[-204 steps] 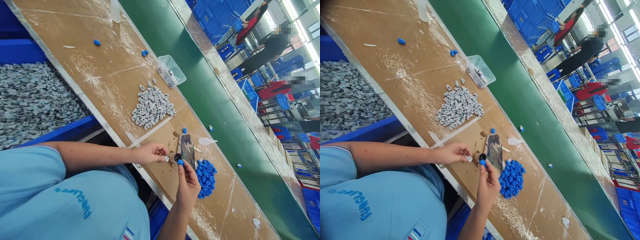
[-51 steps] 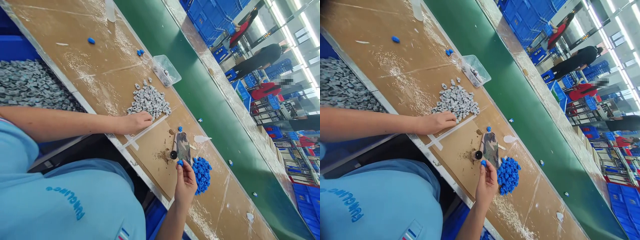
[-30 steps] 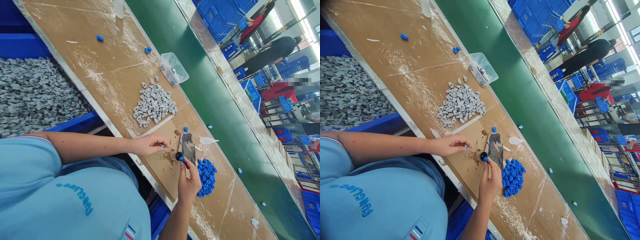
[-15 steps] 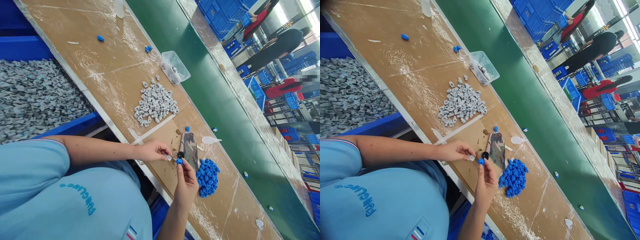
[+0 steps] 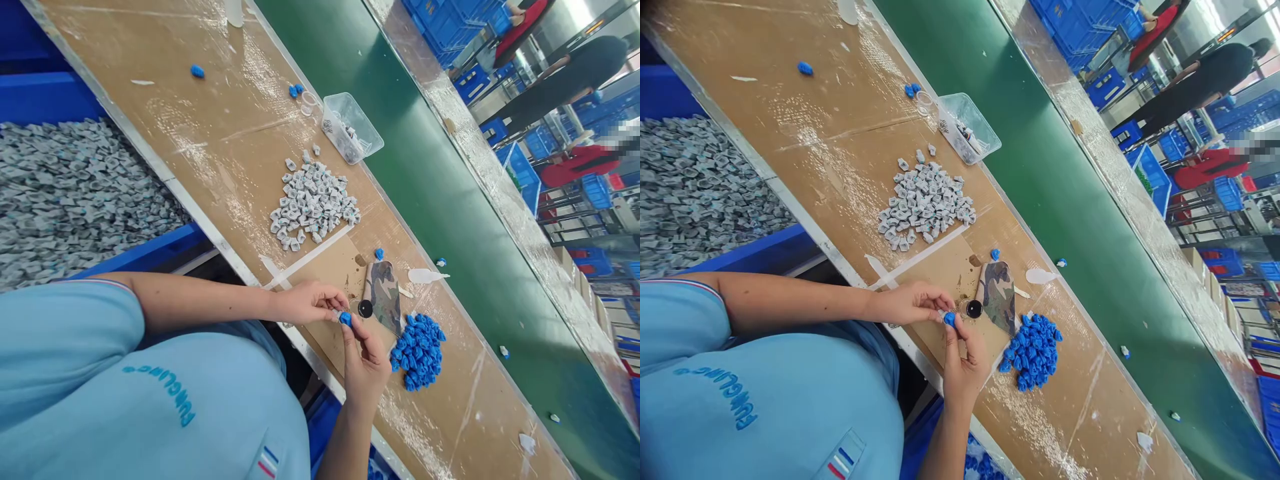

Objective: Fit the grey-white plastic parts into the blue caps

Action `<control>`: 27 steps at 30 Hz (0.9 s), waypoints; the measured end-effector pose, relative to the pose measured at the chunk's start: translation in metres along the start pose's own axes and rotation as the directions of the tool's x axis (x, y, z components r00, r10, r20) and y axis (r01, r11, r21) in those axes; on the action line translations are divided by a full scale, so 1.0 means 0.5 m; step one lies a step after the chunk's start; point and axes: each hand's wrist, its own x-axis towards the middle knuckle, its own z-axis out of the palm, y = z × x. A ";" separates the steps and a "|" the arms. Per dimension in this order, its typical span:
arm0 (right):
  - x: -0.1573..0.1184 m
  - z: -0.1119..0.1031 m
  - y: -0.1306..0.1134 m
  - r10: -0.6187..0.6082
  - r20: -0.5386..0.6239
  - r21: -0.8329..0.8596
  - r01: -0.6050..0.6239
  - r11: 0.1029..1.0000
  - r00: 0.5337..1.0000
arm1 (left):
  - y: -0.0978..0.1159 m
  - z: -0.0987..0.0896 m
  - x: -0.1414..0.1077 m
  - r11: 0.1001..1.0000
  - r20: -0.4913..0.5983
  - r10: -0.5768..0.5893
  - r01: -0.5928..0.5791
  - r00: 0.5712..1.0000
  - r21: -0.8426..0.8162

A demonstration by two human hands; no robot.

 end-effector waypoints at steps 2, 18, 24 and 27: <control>0.004 -0.010 0.000 -0.069 0.044 -0.016 0.070 0.997 0.997 | 0.003 -0.003 -0.002 0.999 0.039 0.032 -0.034 0.999 0.036; -0.002 -0.021 -0.012 -0.104 0.099 -0.103 0.114 0.988 0.990 | 0.005 -0.011 0.000 0.996 0.146 -0.034 0.023 0.989 0.082; 0.014 -0.034 -0.018 -0.021 0.205 -0.143 0.051 0.988 0.979 | -0.001 -0.007 0.002 0.993 0.214 -0.111 0.116 0.971 -0.012; 0.000 -0.013 -0.011 0.034 0.078 -0.086 -0.027 0.996 0.996 | -0.005 -0.004 0.004 0.980 0.152 -0.103 0.126 0.983 -0.154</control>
